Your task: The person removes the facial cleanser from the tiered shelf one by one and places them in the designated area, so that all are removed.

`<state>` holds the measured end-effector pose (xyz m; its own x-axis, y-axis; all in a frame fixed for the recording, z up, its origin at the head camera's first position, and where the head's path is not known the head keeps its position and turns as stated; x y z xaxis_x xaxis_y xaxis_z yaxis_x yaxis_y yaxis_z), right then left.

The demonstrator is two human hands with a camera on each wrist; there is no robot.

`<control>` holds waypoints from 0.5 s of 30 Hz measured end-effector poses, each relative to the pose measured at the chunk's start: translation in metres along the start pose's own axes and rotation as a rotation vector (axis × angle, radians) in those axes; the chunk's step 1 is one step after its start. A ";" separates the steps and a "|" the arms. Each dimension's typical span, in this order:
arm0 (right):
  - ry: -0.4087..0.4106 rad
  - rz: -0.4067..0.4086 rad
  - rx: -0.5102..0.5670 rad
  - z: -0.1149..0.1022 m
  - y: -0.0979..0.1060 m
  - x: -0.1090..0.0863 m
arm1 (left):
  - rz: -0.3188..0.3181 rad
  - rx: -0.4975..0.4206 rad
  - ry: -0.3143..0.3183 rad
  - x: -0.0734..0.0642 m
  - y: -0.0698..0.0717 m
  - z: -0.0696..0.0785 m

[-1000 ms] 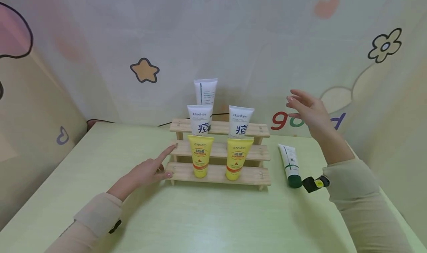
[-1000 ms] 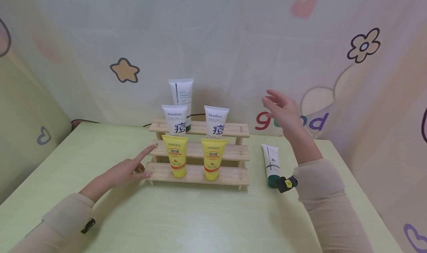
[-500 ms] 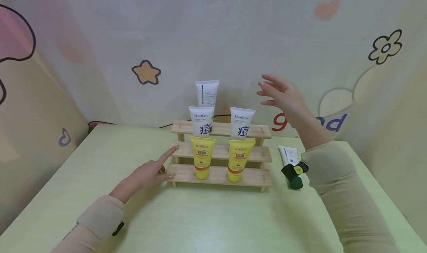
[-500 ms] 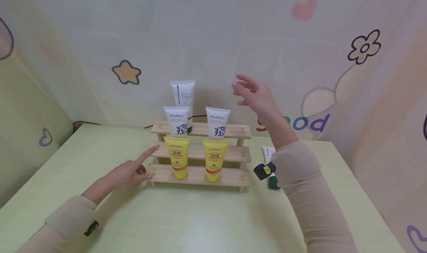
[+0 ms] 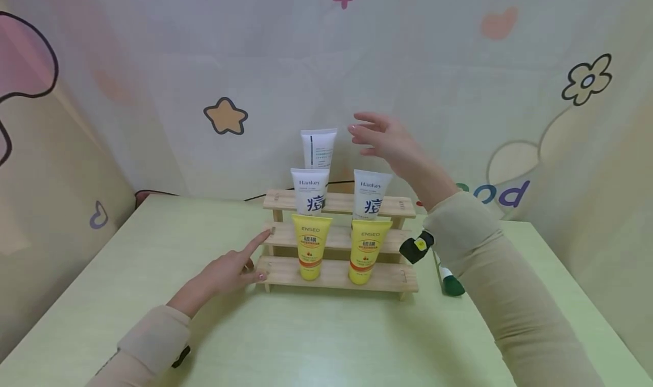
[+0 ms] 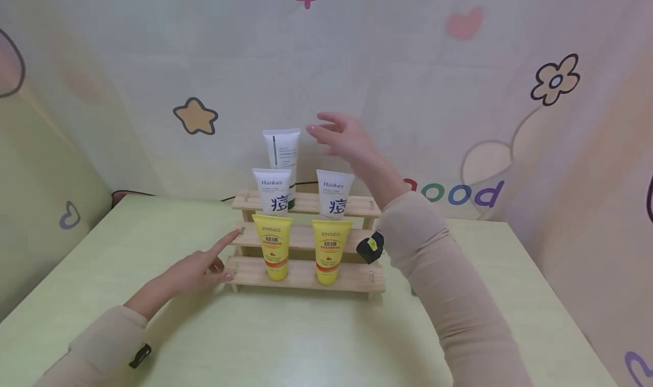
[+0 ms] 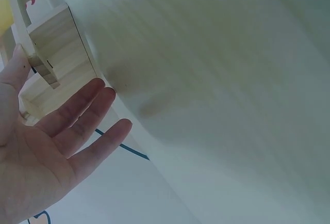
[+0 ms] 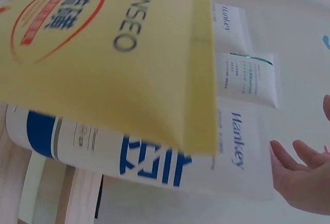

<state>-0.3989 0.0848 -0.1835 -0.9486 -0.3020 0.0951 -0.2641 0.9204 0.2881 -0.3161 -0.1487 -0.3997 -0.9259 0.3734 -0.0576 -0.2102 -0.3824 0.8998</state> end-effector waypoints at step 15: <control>-0.131 -0.083 -0.026 0.012 -0.043 0.024 | -0.004 -0.005 -0.023 0.000 0.000 0.002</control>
Point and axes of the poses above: each hand's wrist, its own x-axis towards the middle knuckle, its own y-axis out of the back of the hand, z = x × y, the point moved 10 cm from there along x, towards the middle knuckle, and after that the axes turned 4 degrees about x, right-handed, at the moved point
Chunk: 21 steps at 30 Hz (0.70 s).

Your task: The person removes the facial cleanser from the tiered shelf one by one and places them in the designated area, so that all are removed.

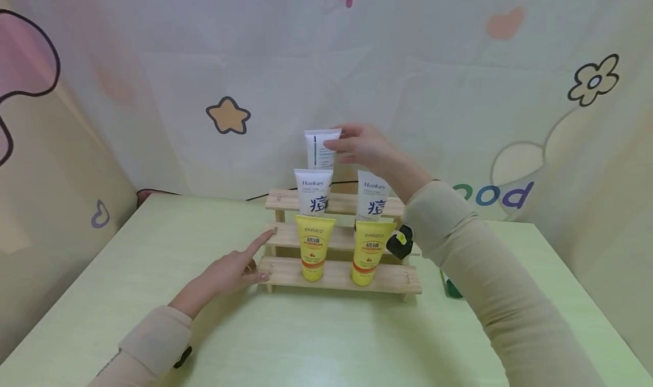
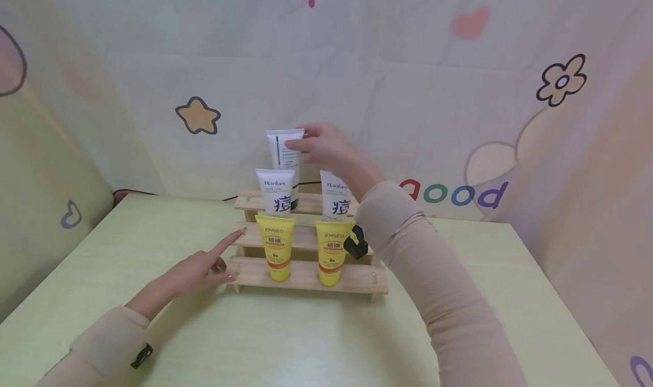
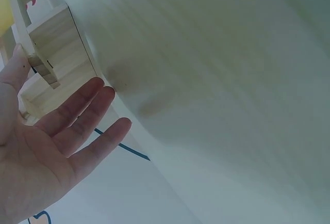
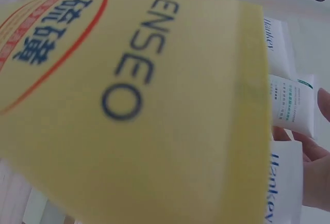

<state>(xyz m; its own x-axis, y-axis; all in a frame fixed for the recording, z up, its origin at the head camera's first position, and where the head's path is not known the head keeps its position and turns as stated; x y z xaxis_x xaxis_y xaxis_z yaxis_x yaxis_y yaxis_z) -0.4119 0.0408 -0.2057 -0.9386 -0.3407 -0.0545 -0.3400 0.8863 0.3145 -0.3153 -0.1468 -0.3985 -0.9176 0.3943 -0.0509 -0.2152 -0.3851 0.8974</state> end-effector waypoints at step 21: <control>0.009 0.101 -0.085 0.004 0.006 0.009 | 0.007 -0.005 -0.010 -0.002 0.001 0.000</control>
Point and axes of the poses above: each hand's wrist, its own x-axis towards the middle knuckle, its own y-axis out of the back of the hand, z = x × y, the point moved 10 cm from there along x, towards the middle knuckle, and after that the axes turned 4 degrees about x, right-handed, at the moved point
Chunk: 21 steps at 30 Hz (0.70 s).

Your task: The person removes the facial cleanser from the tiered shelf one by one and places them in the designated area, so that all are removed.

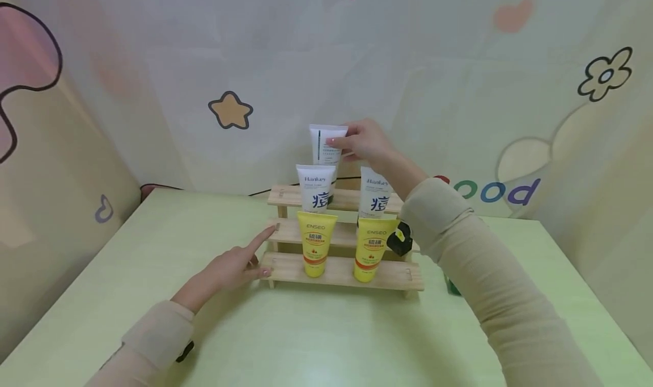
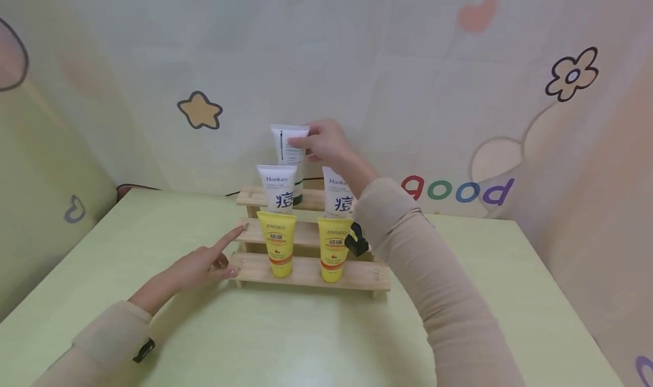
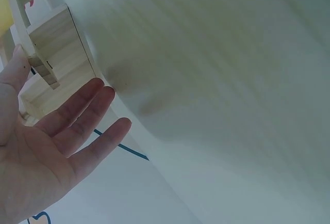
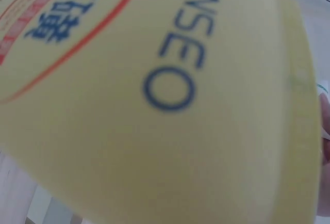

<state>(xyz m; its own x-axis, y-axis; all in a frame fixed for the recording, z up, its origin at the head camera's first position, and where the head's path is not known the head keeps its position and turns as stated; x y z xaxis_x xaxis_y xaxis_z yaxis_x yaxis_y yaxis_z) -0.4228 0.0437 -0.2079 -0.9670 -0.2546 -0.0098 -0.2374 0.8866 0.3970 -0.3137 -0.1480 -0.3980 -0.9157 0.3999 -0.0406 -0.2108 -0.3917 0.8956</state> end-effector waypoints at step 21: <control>0.114 0.199 0.011 -0.008 0.106 -0.029 | -0.019 0.010 0.027 0.002 -0.001 -0.002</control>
Point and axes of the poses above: each hand's wrist, its own x-axis towards the middle knuckle, its own y-axis out of the back of the hand, z = x × y, the point moved 10 cm from there along x, towards the middle knuckle, and after that the axes turned 4 degrees about x, right-handed, at the moved point
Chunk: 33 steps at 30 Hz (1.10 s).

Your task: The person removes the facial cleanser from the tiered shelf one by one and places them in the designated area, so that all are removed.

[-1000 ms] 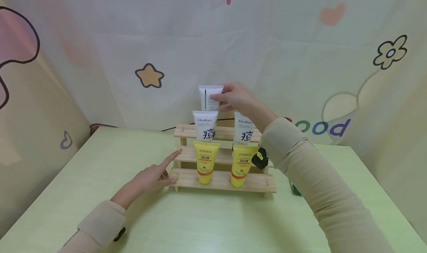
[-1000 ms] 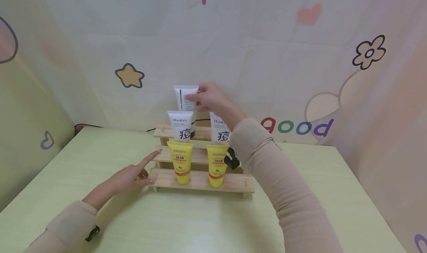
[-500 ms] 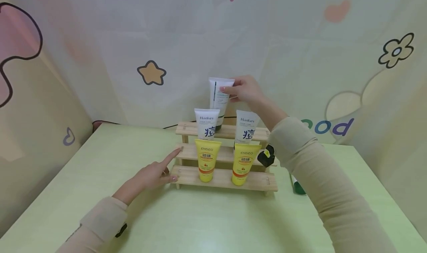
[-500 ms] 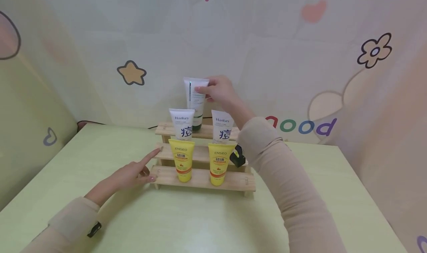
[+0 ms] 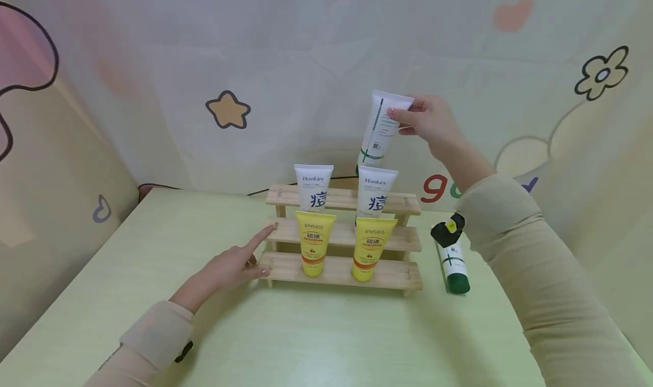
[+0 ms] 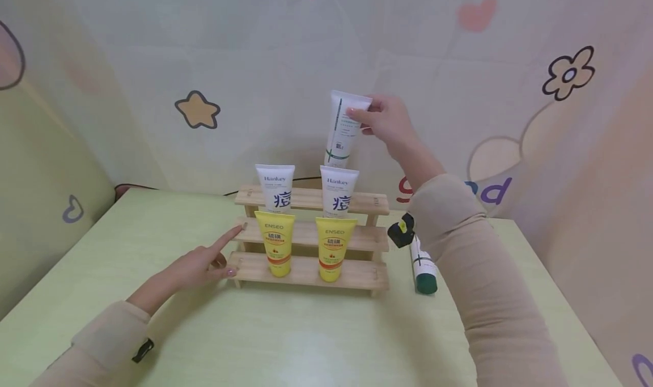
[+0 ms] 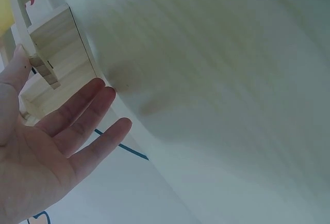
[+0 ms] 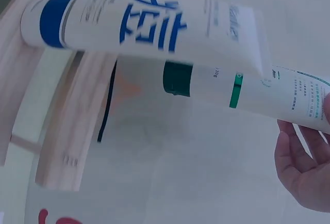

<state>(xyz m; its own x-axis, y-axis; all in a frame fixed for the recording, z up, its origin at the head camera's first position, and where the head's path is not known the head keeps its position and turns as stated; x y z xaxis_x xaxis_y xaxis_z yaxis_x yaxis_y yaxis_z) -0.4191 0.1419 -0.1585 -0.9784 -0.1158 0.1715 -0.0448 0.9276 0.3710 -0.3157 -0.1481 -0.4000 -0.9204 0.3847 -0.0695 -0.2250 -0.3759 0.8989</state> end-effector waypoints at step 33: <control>-0.263 0.108 0.079 0.171 0.143 -0.060 | -0.007 -0.025 0.000 -0.004 0.003 0.004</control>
<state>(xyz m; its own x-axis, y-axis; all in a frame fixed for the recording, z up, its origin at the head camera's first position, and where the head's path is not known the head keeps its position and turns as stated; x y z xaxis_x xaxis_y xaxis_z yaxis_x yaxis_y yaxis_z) -0.4017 0.3426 -0.2720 -0.9967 0.0713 -0.0398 0.0568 0.9555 0.2896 -0.3112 -0.1472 -0.3950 -0.9188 0.3874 -0.0755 -0.2391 -0.3940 0.8875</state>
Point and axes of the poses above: each hand's wrist, its own x-axis towards the middle knuckle, its own y-axis out of the back of the hand, z = x × y, the point moved 10 cm from there along x, towards the middle knuckle, and after that the axes turned 4 degrees about x, right-handed, at the moved point
